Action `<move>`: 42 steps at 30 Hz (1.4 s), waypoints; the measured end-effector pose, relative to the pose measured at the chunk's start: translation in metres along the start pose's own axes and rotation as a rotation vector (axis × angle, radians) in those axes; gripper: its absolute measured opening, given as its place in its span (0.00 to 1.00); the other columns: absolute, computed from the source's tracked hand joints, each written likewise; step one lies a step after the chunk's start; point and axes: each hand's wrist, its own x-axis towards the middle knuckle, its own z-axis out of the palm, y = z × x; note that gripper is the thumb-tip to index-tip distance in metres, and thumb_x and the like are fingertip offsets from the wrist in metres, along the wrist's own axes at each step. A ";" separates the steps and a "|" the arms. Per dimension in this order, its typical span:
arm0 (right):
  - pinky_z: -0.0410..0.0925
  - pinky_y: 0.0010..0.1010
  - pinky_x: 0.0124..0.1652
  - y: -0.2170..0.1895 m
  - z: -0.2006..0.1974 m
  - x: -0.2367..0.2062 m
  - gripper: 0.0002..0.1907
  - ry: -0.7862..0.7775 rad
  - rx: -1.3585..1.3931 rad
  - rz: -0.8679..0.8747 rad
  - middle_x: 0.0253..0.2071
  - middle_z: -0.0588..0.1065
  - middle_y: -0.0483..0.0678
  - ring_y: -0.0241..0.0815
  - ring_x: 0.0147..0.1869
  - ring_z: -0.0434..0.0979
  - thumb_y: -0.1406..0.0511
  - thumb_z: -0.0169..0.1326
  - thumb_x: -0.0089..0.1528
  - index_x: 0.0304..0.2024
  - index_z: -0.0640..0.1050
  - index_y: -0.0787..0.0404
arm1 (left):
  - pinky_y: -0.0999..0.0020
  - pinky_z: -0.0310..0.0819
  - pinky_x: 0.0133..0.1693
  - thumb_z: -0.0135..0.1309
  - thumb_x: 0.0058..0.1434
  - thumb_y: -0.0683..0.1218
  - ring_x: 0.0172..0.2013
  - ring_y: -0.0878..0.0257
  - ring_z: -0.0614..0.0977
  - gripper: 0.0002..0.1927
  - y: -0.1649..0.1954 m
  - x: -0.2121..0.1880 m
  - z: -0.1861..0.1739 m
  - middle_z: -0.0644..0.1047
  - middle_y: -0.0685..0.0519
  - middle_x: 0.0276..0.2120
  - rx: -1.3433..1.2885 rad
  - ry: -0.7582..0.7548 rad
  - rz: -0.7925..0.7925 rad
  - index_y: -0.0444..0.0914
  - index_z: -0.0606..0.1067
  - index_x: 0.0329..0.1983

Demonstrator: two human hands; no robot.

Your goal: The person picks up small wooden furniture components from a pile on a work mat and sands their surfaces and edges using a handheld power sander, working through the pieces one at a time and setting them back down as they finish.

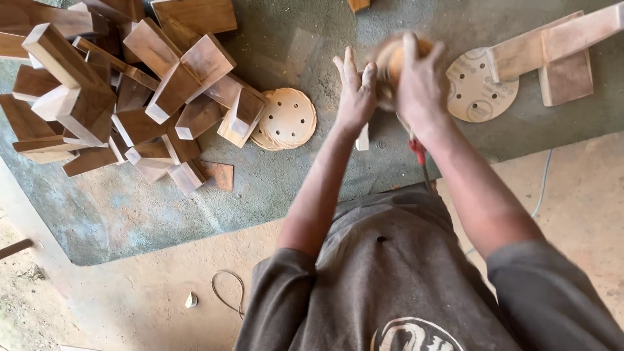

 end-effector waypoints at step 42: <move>0.78 0.50 0.37 0.073 -0.042 0.005 0.47 -0.272 -0.170 -0.093 0.61 0.55 0.75 0.73 0.46 0.76 0.64 0.68 0.59 0.72 0.54 0.54 | 0.59 0.69 0.60 0.63 0.76 0.62 0.60 0.59 0.70 0.50 0.006 -0.027 -0.002 0.72 0.42 0.64 0.135 0.122 -0.016 0.27 0.47 0.77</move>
